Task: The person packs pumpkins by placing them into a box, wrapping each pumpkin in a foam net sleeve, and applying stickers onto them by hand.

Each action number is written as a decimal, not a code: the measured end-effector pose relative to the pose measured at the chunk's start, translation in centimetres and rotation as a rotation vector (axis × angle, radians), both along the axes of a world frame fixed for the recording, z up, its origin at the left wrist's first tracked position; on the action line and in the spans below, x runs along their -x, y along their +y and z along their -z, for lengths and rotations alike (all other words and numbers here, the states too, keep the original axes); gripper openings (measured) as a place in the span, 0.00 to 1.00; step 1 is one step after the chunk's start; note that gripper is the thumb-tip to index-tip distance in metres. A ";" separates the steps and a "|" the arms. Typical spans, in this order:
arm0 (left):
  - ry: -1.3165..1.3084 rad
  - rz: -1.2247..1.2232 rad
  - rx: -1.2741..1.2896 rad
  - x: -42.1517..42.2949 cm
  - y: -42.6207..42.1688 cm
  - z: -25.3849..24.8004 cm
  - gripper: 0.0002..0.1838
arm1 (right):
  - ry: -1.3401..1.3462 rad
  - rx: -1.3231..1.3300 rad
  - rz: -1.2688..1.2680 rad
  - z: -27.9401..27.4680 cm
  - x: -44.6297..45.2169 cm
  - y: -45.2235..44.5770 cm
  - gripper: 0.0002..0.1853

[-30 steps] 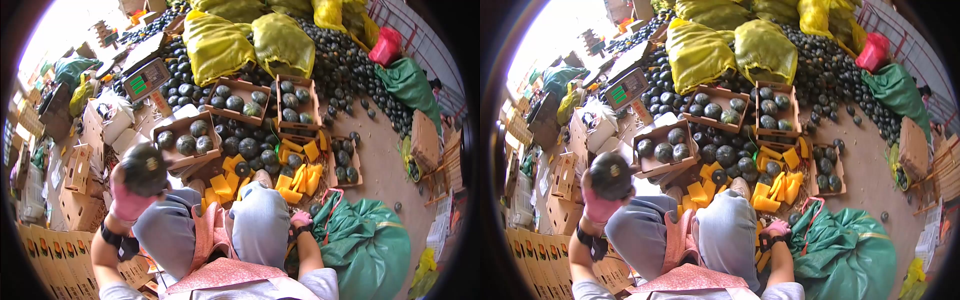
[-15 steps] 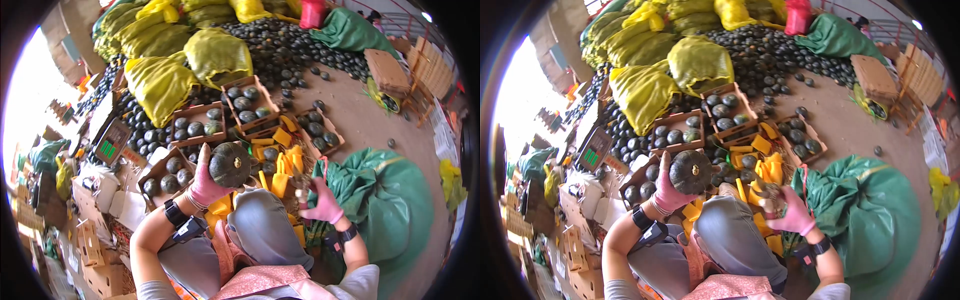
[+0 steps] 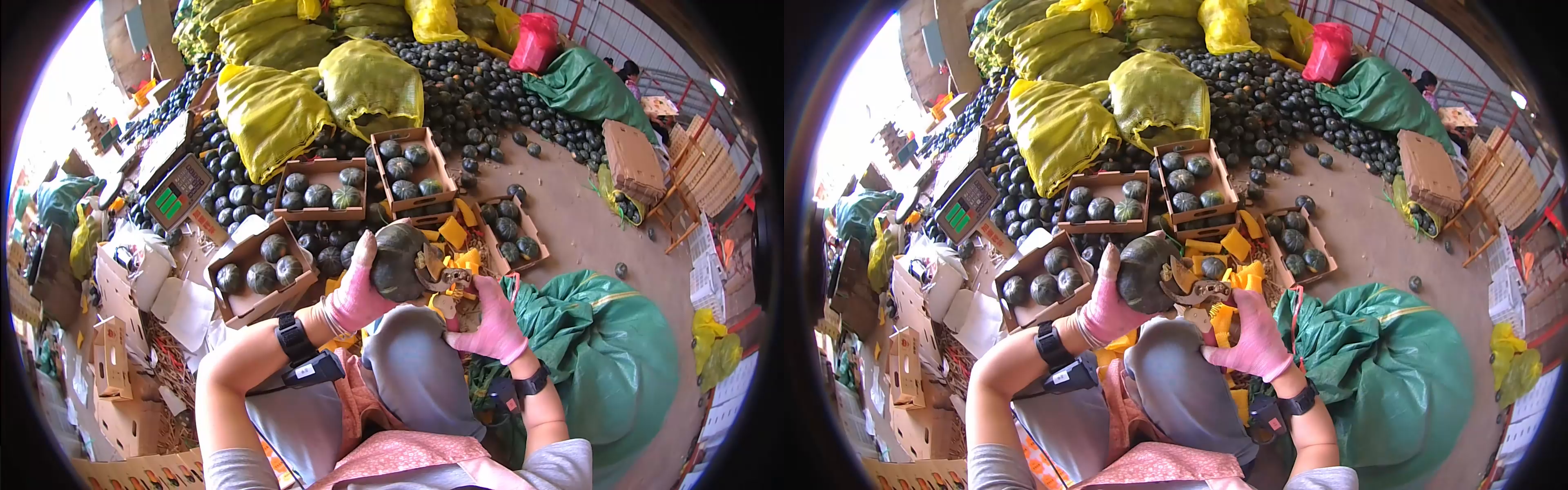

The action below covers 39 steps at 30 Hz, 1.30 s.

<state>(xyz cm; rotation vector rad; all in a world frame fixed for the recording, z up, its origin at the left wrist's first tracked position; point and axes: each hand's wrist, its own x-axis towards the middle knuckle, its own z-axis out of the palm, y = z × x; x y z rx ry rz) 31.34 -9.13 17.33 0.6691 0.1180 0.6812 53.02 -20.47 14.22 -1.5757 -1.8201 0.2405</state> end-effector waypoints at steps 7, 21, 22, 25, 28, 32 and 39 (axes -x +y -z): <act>-0.120 -0.020 -0.069 0.1 0.5 0.9 0.36 | 0.085 0.215 -0.008 -2.8 1.5 0.0 0.37; 0.003 -0.108 0.129 -3.4 -0.1 -1.5 0.27 | -0.257 -0.124 0.320 -1.9 1.0 1.0 0.12; 0.096 -0.166 0.099 -2.9 0.2 -2.3 0.28 | -0.225 -0.107 0.336 -1.6 0.7 1.4 0.11; 0.208 -0.162 0.052 -1.3 2.8 -2.7 0.30 | -0.179 -0.168 0.360 0.0 0.8 4.1 0.08; -0.008 -0.005 0.300 1.5 3.9 -2.5 0.26 | 0.012 -0.071 0.213 0.6 2.1 6.9 0.11; -0.102 -0.070 0.283 5.7 5.2 -3.3 0.26 | 0.189 -0.071 0.021 0.9 3.5 8.5 0.22; -0.063 -0.102 0.148 6.1 5.1 -1.6 0.30 | 0.138 -0.044 -0.069 -0.2 7.4 9.9 0.29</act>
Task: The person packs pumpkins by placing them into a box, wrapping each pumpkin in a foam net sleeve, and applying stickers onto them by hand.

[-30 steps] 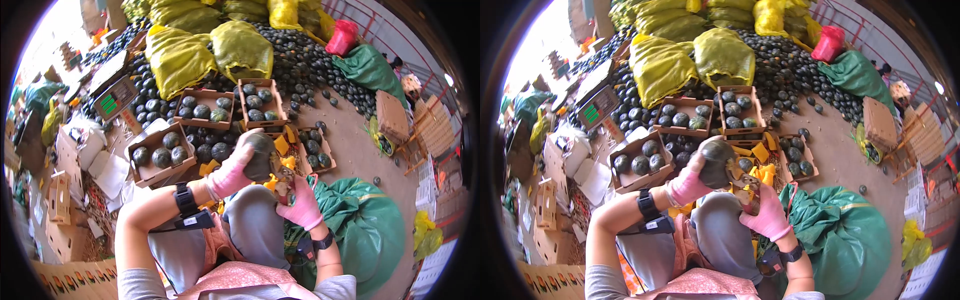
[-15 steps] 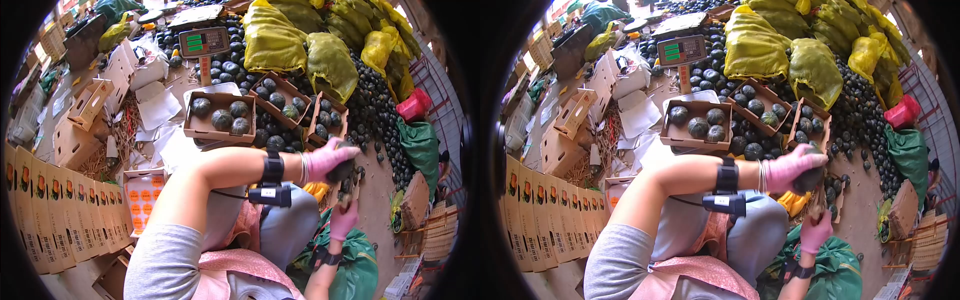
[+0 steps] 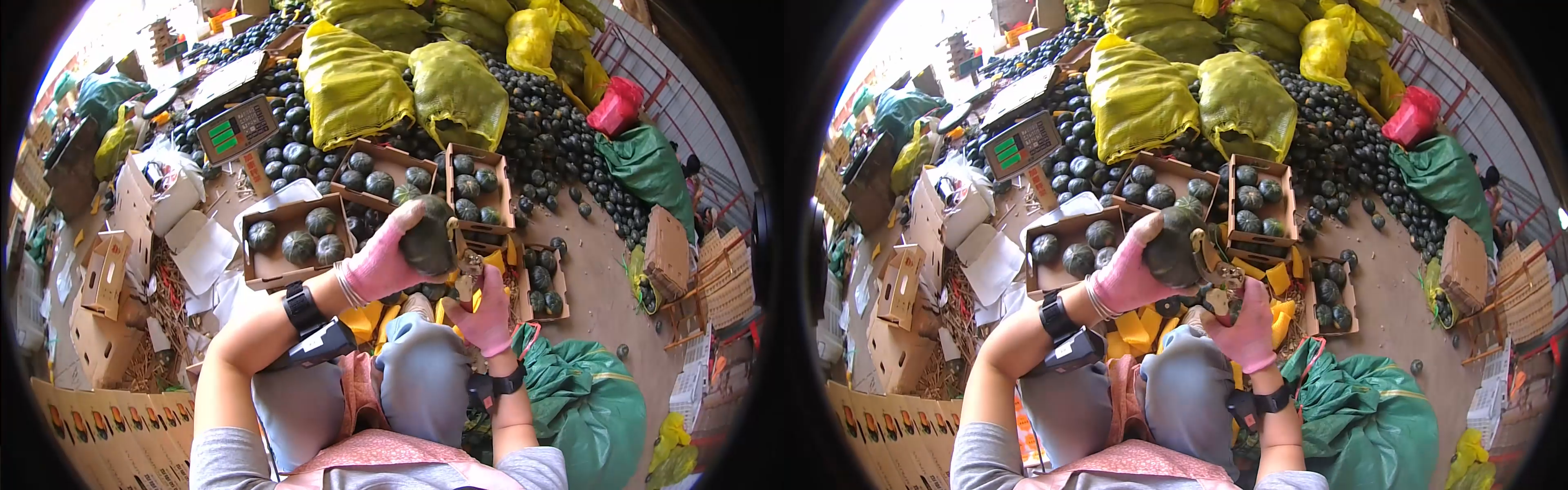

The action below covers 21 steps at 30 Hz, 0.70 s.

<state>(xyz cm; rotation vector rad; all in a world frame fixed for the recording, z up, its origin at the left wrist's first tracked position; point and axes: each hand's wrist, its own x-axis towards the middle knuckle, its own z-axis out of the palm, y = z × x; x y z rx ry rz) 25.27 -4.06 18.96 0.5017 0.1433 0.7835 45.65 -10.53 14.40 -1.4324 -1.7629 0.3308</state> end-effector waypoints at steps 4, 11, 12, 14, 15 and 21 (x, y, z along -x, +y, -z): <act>0.171 0.015 -0.112 0.1 0.0 1.1 0.28 | -0.062 0.165 0.205 0.0 -0.2 0.9 0.28; 1.059 0.055 -0.800 12.7 0.8 -3.5 0.35 | -0.522 1.077 0.501 9.6 -10.4 -1.0 0.34; 1.234 0.048 -0.936 15.0 1.4 -3.0 0.38 | -0.578 1.159 0.522 13.0 -11.3 -2.6 0.35; 1.546 -0.053 -1.136 19.9 2.4 1.8 0.42 | -0.752 1.142 0.488 20.4 -13.1 -6.5 0.32; 1.708 -0.047 -1.088 21.7 2.6 4.3 0.42 | -0.789 1.114 0.458 26.8 -15.5 -8.4 0.29; 2.226 -0.232 -0.697 23.7 3.3 16.1 0.44 | -0.523 0.707 -0.222 22.7 -17.4 -4.8 0.24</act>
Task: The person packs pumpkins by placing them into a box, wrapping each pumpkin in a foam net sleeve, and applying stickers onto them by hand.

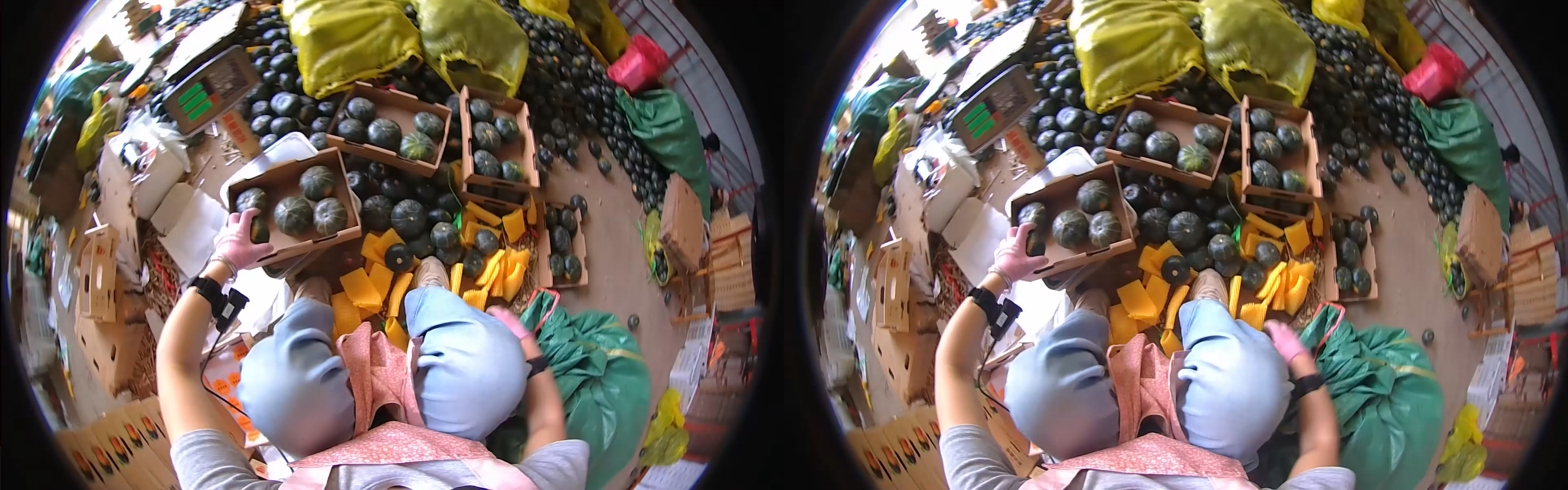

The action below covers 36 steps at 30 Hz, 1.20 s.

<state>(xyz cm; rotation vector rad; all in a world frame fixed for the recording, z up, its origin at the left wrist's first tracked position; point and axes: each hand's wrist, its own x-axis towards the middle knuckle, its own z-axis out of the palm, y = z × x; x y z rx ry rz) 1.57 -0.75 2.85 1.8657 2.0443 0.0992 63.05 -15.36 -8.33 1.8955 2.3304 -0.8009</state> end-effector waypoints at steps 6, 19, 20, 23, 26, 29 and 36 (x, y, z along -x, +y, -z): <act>0.084 -0.053 0.100 0.2 1.4 5.3 0.46 | -0.413 0.009 -0.455 -17.5 6.7 13.7 0.23; -0.562 0.159 -0.267 -1.6 -1.0 2.9 0.18 | -0.677 0.314 -0.911 -0.2 28.7 25.3 0.11; -0.669 0.294 -0.116 -2.2 -0.8 2.5 0.16 | -0.600 0.272 -0.885 -1.7 27.7 25.5 0.10; -0.880 0.622 0.183 -5.2 0.0 1.7 0.16 | -0.007 -0.129 -0.675 -8.7 25.9 25.0 0.07; -0.971 0.519 -0.083 -9.5 0.9 -0.1 0.23 | 0.544 -0.027 -0.113 -14.9 29.4 22.4 0.07; -1.018 0.409 -0.531 -12.0 2.4 -0.4 0.27 | 0.953 0.134 -0.122 -16.4 31.7 20.6 0.18; -1.267 0.442 -0.286 -10.1 1.2 0.3 0.18 | 1.233 0.610 0.017 -16.7 33.1 20.1 0.33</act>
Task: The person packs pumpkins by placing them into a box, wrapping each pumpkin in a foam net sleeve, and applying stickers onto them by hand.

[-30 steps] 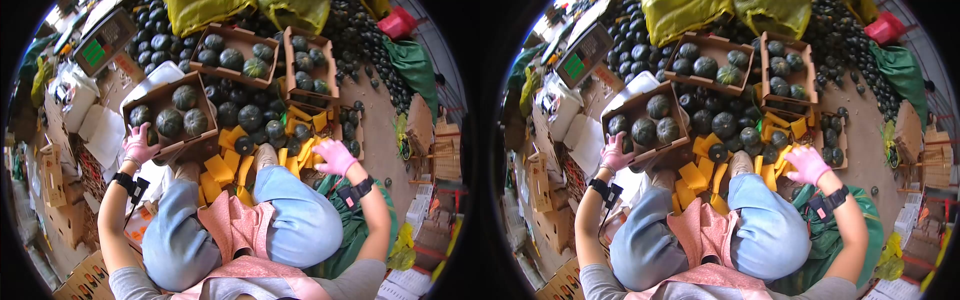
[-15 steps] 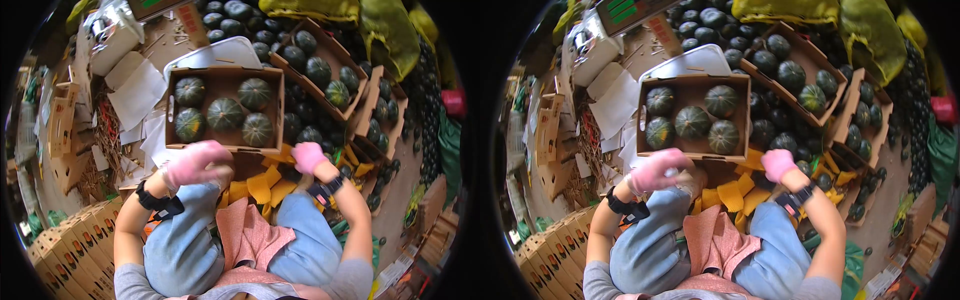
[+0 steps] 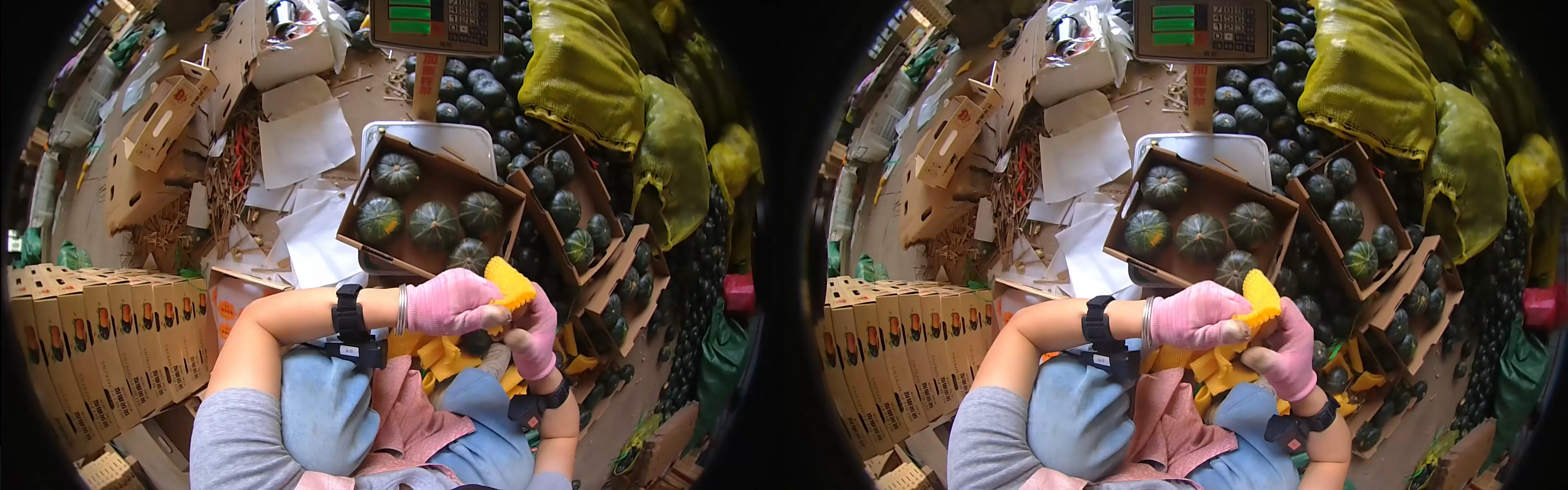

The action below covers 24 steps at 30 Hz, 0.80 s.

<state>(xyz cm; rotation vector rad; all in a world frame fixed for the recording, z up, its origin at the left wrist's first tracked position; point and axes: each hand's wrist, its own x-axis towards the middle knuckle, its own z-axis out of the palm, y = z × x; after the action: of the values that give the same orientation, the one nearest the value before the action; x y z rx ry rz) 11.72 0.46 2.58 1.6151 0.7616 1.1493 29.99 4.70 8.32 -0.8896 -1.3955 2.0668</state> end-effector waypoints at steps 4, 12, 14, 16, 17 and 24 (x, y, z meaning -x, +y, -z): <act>0.032 -0.103 -0.039 0.3 0.3 0.3 0.19 | -0.156 -0.246 0.039 1.4 0.0 1.8 0.29; 0.011 -0.217 0.079 1.0 -0.2 0.4 0.11 | -0.162 -0.277 0.044 2.2 1.4 1.9 0.29; 0.138 -0.249 0.063 1.6 -0.3 0.4 0.12 | -0.126 -0.259 0.092 3.0 1.2 2.6 0.23; 0.509 -0.316 -0.129 2.0 -0.3 0.5 0.11 | -0.167 -0.308 0.124 3.9 1.5 2.3 0.22; 0.443 -0.365 -0.064 2.0 -0.3 0.4 0.10 | -0.190 -0.329 0.138 4.1 1.8 2.0 0.22; -1.080 0.040 0.836 1.9 -0.2 0.0 0.13 | -0.342 -0.423 0.147 4.8 0.4 3.0 0.14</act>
<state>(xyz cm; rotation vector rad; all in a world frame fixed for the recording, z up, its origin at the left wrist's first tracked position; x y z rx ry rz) 9.84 0.27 2.56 0.2079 0.3644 1.2189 29.63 7.70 3.57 -1.1487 -1.7951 1.4751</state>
